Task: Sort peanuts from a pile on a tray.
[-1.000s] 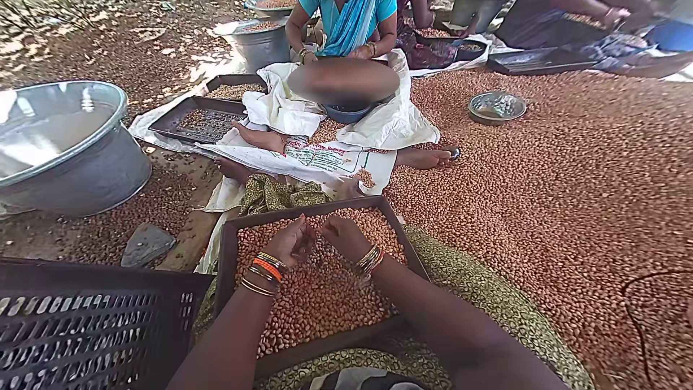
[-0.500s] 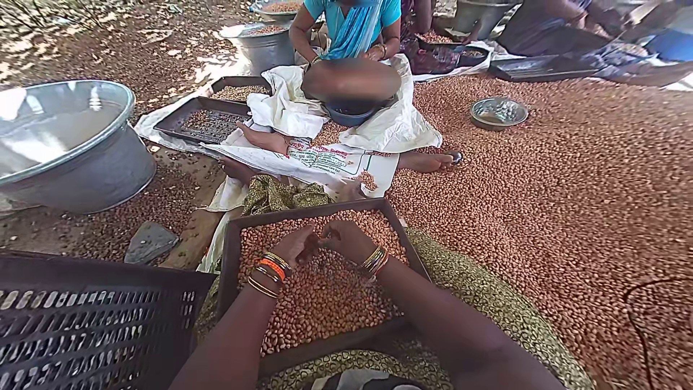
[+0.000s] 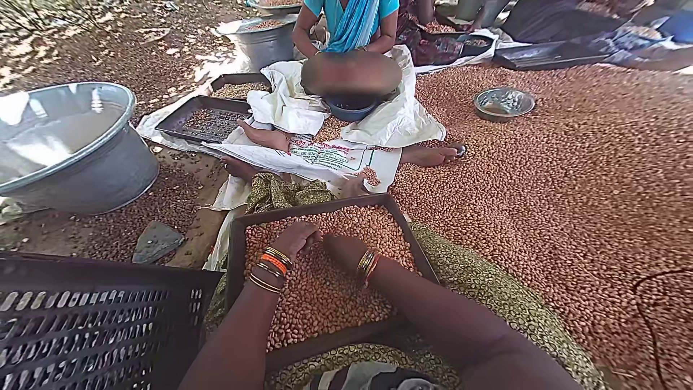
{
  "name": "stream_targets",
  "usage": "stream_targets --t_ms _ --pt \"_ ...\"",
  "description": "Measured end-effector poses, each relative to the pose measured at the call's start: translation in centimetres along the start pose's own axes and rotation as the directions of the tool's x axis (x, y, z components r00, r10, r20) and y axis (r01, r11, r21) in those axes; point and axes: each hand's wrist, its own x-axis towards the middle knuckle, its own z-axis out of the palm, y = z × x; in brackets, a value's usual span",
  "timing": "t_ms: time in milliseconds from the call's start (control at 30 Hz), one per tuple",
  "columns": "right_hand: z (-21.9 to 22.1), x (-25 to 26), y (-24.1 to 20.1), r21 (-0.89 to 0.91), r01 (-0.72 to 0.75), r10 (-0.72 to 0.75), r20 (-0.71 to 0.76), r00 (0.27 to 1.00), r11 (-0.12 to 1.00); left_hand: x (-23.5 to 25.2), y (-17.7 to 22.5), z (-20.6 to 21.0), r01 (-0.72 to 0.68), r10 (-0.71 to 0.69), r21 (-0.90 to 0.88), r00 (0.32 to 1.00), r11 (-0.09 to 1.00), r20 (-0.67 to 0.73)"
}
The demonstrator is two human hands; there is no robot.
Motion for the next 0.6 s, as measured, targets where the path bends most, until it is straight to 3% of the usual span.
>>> stream_targets --t_ms 67,167,267,400,533,600 --pt "-0.7 0.2 0.6 0.052 -0.019 0.021 -0.038 0.999 0.998 0.2 -0.1 -0.1 -0.025 0.023 0.03 0.998 0.999 0.054" --pt "0.4 0.5 0.6 0.138 0.243 -0.225 -0.133 0.965 0.96 0.4 0.1 -0.2 -0.03 0.026 0.076 0.998 0.997 0.06" --pt "1.8 1.0 -0.2 0.108 0.338 -0.325 -0.12 0.938 0.935 0.3 0.4 -0.3 -0.026 0.024 0.085 0.999 0.996 0.035" --pt "2.2 1.0 -0.2 0.126 0.301 -0.287 -0.118 0.951 0.945 0.5 0.2 -0.5 -0.047 0.045 0.076 0.999 0.996 0.025" --pt "0.4 0.5 -0.2 0.065 0.065 -0.058 -0.108 0.993 0.996 0.4 0.2 -0.6 -0.062 0.063 0.066 0.998 0.996 -0.008" --pt "0.1 0.6 -0.2 0.117 0.138 -0.12 -0.151 0.981 0.983 0.7 0.2 -0.8 -0.082 0.084 0.199 0.996 0.977 0.003"
